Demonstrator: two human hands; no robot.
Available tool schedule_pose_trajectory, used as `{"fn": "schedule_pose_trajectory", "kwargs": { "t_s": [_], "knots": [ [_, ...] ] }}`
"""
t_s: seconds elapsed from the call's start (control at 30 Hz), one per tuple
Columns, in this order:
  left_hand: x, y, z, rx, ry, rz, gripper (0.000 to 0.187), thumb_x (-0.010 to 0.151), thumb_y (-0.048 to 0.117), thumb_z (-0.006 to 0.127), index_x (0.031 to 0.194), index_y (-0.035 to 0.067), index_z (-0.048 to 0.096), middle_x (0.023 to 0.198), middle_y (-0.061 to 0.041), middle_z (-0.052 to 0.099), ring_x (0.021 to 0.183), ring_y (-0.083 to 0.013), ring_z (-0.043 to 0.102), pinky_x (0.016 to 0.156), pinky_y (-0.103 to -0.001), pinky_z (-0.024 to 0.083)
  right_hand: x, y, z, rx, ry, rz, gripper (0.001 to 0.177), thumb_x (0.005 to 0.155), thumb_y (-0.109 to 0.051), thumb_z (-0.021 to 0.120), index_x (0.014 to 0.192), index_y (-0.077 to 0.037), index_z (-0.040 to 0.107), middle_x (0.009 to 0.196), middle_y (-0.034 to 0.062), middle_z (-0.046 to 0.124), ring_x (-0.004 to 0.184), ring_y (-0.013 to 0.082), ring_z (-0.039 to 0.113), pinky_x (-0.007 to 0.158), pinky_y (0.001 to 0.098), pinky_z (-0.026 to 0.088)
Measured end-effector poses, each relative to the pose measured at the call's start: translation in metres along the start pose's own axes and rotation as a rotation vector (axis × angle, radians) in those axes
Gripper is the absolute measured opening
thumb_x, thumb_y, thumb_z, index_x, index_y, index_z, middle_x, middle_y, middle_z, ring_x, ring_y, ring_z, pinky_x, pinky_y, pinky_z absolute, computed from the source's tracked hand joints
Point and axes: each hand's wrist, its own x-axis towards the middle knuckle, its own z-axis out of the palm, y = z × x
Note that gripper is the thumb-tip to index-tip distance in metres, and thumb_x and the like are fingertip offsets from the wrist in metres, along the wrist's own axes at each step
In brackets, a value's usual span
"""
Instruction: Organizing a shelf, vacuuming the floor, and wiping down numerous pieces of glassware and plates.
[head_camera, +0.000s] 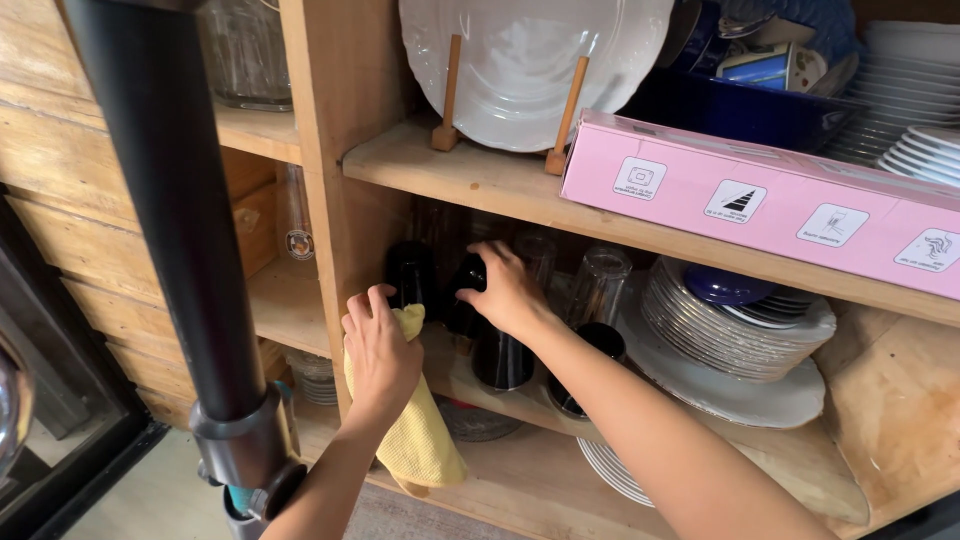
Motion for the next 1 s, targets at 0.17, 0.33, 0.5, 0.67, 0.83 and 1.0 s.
{"fn": "schedule_pose_trajectory", "kwargs": {
  "t_s": [0.17,0.33,0.5,0.67,0.83,1.0],
  "knots": [
    [0.001,0.003,-0.005,0.018,-0.024,-0.016,0.073,0.066,-0.006,0.071,0.132,0.007,0.045,0.129,-0.02,0.044,0.117,-0.0429,0.046,0.099,-0.053,0.04,0.04,0.069,0.05,-0.044,-0.08,-0.253,0.067,0.082,-0.013,0.081,0.144,-0.002,0.057,0.15,0.0187,0.054,0.135,0.0359,0.055,0.114,0.0463,0.046],
    [-0.001,0.004,-0.005,0.01,-0.027,-0.036,0.073,0.065,-0.006,0.07,0.132,0.008,0.045,0.129,-0.02,0.044,0.119,-0.0431,0.046,0.1,-0.053,0.04,0.029,0.03,0.021,-0.059,-0.113,-0.285,0.061,0.079,-0.01,0.081,0.135,-0.002,0.062,0.144,0.0188,0.058,0.132,0.0362,0.055,0.112,0.0453,0.044],
    [-0.003,-0.01,-0.001,0.019,0.047,-0.066,0.075,0.065,-0.007,0.068,0.135,0.007,0.044,0.13,-0.021,0.045,0.121,-0.0439,0.045,0.1,-0.054,0.04,0.031,-0.01,0.029,0.04,-0.051,-0.262,0.065,0.076,-0.021,0.084,0.133,-0.001,0.06,0.137,0.02,0.062,0.126,0.0369,0.06,0.108,0.0419,0.048],
    [-0.008,-0.015,-0.005,-0.062,0.161,-0.091,0.075,0.066,-0.008,0.065,0.137,0.004,0.045,0.131,-0.018,0.05,0.119,-0.0431,0.049,0.099,-0.054,0.041,0.047,-0.023,0.064,0.057,0.089,-0.275,0.095,0.072,-0.038,0.087,0.146,0.0,0.042,0.138,0.0275,0.057,0.125,0.0421,0.057,0.104,0.0454,0.048],
    [-0.011,-0.018,-0.01,-0.046,0.132,-0.153,0.065,0.068,-0.007,0.065,0.129,0.008,0.053,0.128,-0.015,0.053,0.117,-0.0405,0.051,0.1,-0.051,0.042,0.055,-0.035,0.074,-0.08,-0.034,-0.045,0.106,0.07,-0.059,0.082,0.149,-0.004,0.036,0.137,0.0217,0.059,0.126,0.037,0.058,0.109,0.0476,0.039],
    [-0.013,-0.023,-0.013,-0.025,0.106,-0.179,0.054,0.07,-0.005,0.067,0.121,0.011,0.059,0.126,-0.013,0.054,0.117,-0.0383,0.052,0.099,-0.049,0.043,0.062,-0.031,0.083,-0.298,-0.005,-0.032,0.117,0.07,-0.069,0.082,0.148,0.002,0.03,0.131,0.0243,0.059,0.121,0.0344,0.057,0.102,0.0467,0.036]
  ]
}}
